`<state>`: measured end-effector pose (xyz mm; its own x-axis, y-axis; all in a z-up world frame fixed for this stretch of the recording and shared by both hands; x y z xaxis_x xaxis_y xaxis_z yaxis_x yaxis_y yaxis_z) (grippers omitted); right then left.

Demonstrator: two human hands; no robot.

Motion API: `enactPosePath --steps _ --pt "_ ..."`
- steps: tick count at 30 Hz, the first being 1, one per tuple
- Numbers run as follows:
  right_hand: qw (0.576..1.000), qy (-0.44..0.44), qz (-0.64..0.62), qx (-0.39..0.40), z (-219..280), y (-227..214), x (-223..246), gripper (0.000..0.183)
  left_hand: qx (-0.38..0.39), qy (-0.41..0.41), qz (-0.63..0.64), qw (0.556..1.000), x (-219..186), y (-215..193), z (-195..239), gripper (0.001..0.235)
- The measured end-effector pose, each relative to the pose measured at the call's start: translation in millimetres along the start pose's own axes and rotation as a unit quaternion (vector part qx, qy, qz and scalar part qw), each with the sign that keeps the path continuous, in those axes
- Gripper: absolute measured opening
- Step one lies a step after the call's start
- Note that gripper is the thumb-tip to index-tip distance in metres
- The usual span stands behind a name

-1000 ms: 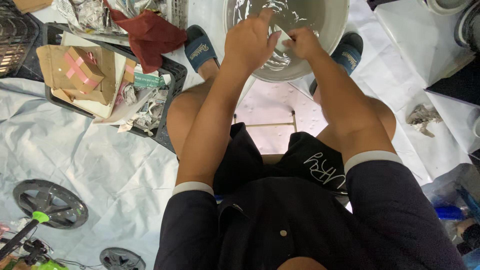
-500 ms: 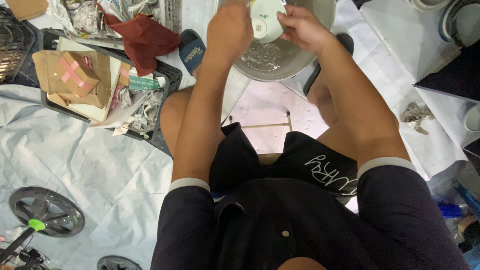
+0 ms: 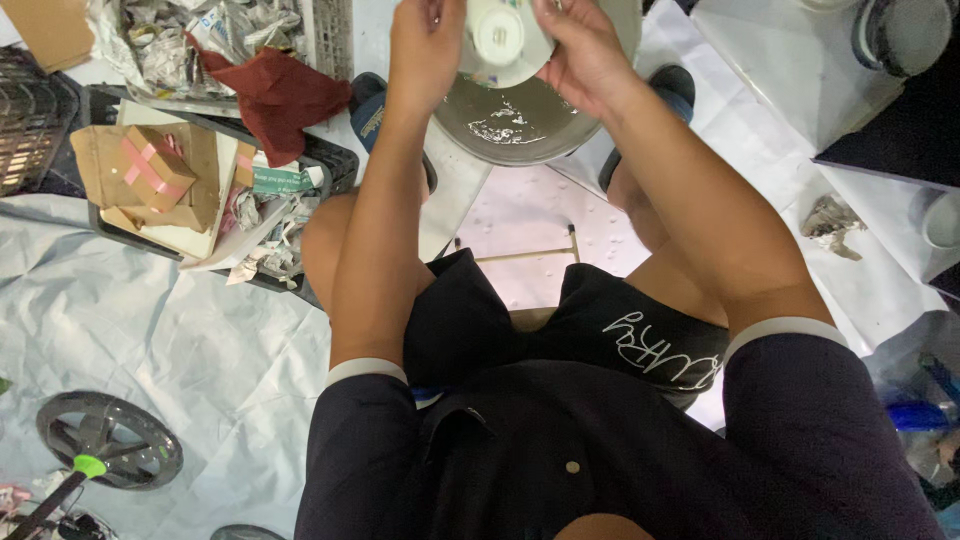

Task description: The person washes several small ceramic bowls and cups by hand in a bucket of water. They scrub the interior and exterior of each item, rinse it in the water, and place it on a nearby surface. The process is repeated for multiple items.

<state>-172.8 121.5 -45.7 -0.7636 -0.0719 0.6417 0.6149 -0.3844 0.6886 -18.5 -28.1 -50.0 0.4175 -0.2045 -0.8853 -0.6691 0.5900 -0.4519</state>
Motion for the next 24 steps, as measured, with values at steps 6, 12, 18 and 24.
enactPosePath --steps 6,12,18,24 --pt "0.992 -0.076 -0.053 -0.088 2.1 -0.5 -11.3 0.026 0.005 -0.003 0.257 0.967 -10.1 27.5 4.4 0.025" --pt "0.982 -0.092 -0.123 -0.11 -4.7 -24.7 -7.5 0.027 0.125 -0.07 0.489 0.861 -17.5 43.4 9.4 0.028" --pt "0.969 -0.086 -0.229 -0.007 -4.3 -29.0 0.0 0.039 0.239 -0.042 0.542 0.804 -32.2 32.0 12.6 0.026" --pt "0.982 -0.055 -0.179 0.003 0.4 -31.2 1.2 0.037 0.174 -0.078 0.494 0.848 -19.9 33.3 11.2 0.024"
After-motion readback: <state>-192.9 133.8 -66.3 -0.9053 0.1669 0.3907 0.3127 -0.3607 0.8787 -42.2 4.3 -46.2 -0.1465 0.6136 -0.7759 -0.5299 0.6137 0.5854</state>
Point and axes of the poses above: each hand's wrist, its own z-axis away from the middle knuckle, its own y-axis out of the palm, x = y × z, the point moved 3 cm from there along -z, towards the middle knuckle, and after that the axes turned 5 degrees about -z, right-handed, at the moved point
